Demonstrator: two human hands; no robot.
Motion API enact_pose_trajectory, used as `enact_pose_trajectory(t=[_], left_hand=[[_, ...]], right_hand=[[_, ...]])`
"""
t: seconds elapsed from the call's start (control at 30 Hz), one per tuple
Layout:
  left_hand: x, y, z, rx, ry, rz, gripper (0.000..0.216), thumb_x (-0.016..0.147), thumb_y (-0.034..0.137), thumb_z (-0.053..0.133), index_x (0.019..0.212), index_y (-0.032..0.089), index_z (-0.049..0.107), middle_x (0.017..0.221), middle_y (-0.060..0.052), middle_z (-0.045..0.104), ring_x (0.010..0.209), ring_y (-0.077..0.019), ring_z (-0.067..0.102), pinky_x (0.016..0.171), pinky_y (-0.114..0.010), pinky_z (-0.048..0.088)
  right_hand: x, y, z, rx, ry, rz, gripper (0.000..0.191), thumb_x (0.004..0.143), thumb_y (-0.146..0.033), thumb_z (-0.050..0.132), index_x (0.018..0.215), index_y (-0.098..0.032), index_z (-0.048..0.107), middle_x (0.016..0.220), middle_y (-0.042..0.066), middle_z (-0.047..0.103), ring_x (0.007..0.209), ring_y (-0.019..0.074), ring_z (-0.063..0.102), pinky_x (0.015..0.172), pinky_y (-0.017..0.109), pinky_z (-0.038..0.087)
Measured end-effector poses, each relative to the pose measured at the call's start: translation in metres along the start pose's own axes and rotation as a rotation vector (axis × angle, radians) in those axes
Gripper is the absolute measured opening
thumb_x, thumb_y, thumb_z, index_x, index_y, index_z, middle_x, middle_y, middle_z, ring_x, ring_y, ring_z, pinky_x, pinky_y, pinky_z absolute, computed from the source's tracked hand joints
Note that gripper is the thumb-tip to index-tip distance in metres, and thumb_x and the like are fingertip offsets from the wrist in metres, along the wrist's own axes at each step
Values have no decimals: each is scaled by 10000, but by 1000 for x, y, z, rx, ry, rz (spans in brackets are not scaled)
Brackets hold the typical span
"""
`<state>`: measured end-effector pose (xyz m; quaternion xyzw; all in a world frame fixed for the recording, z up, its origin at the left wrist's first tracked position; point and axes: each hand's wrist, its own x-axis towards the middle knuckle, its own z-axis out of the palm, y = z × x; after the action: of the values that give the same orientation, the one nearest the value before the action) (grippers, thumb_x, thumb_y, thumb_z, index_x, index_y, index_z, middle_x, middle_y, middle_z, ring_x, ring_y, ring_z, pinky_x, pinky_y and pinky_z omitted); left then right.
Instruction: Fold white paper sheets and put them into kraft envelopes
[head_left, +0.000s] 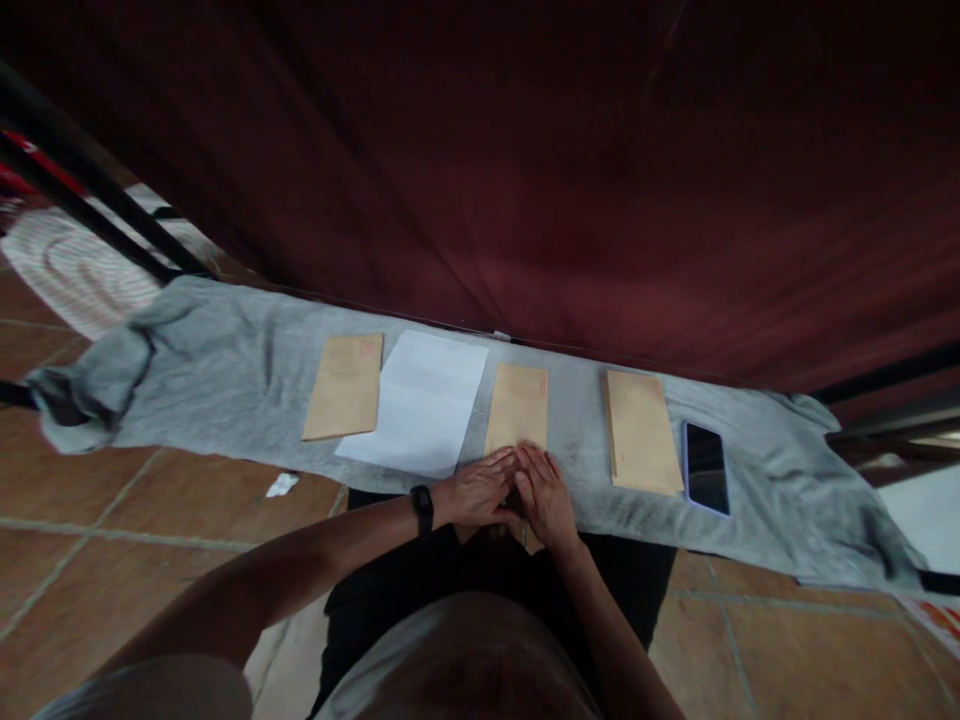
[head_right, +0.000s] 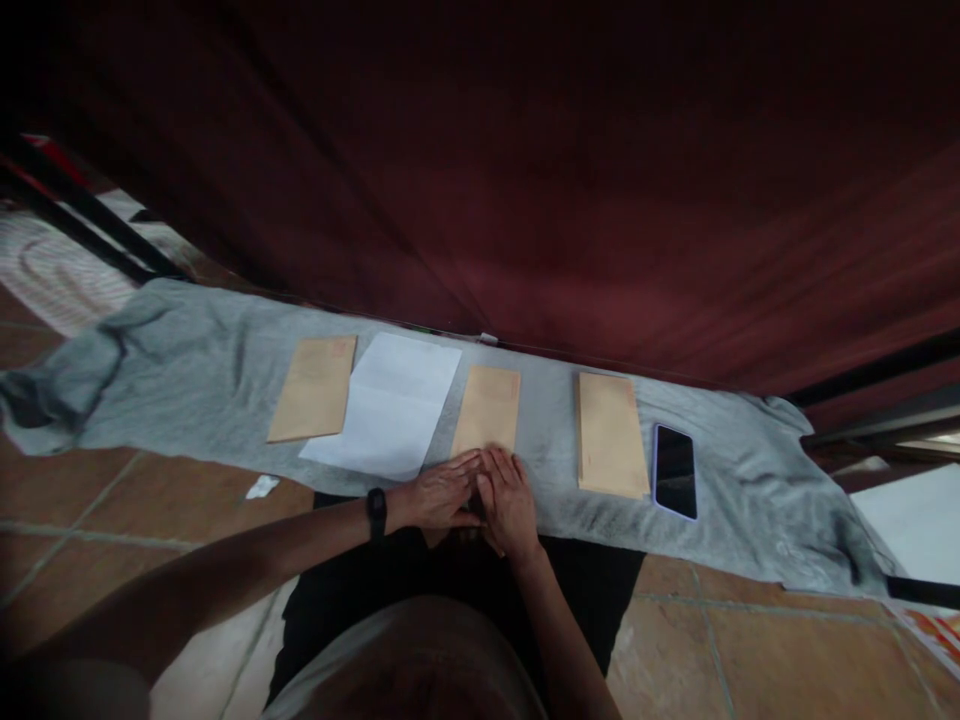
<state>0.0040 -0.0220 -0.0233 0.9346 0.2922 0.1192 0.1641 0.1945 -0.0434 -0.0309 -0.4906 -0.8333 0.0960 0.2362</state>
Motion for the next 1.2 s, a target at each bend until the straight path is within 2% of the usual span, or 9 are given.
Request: enact_pose_trajectory(t=[0.1,0.2,0.33,0.43,0.57,0.73,0.87,1.03,1.2], left_hand=[[-8,2,-3,-1,14,-32,783,926,615,566,1490,91,423,1561,-218,423,1496,-303,336,1247,-448,256],[-15,5,-9,7,35,-61,818,937,633,533,1539,112,345,1585,-194,396,1503,-282,325,1240,-439,269],[-26,7,-11,86,31,-128,803,971,613,479,1588,157,240,1625,-157,337,1524,-265,274,1244,-439,253],[-35,7,-7,148,37,-174,779,984,573,474,1595,163,217,1632,-162,321,1526,-275,267,1228,-453,284],[-46,6,2,219,100,-229,819,971,606,465,1596,144,208,1629,-183,316,1513,-299,298,1207,-478,325],[-52,8,10,295,170,-261,822,971,581,472,1596,117,206,1611,-205,343,1491,-326,339,1175,-499,383],[-50,10,13,322,203,-261,841,956,573,499,1588,90,223,1600,-235,344,1477,-358,357,1142,-522,426],[-51,8,15,362,206,-244,794,963,517,514,1584,104,241,1597,-223,359,1470,-354,371,1135,-518,439],[-51,10,16,403,214,-245,781,952,535,544,1589,174,270,1625,-196,319,1478,-358,357,1136,-522,432]], right_hand=[[-4,0,0,-50,-24,-33,523,1066,-283,308,1578,-175,324,1553,108,473,1466,223,400,1213,474,326],[-10,1,-2,-86,-17,-55,561,1061,-317,346,1596,-167,271,1578,115,431,1473,240,389,1218,488,321],[-19,3,-7,-153,13,-38,583,1055,-356,395,1595,-170,275,1580,131,421,1454,264,419,1215,506,321],[-26,6,-10,-199,37,-14,596,1055,-351,410,1598,-155,259,1581,141,415,1447,270,429,1215,503,321],[-33,10,-13,-236,81,21,606,1057,-346,413,1602,-146,240,1569,140,437,1444,275,432,1214,503,321],[-35,8,-10,-246,132,79,564,1056,-354,418,1572,-144,328,1542,128,483,1427,274,454,1212,499,322],[-24,2,-7,-207,133,76,518,1054,-353,421,1541,-177,397,1532,98,503,1426,236,457,1214,466,330],[2,5,-6,-162,28,-90,447,1036,-401,483,1453,-242,519,1528,41,516,1410,198,471,1187,418,372],[40,25,-1,-171,-65,-89,445,1055,-384,432,1481,-268,480,1572,24,456,1442,200,433,1213,451,324]])
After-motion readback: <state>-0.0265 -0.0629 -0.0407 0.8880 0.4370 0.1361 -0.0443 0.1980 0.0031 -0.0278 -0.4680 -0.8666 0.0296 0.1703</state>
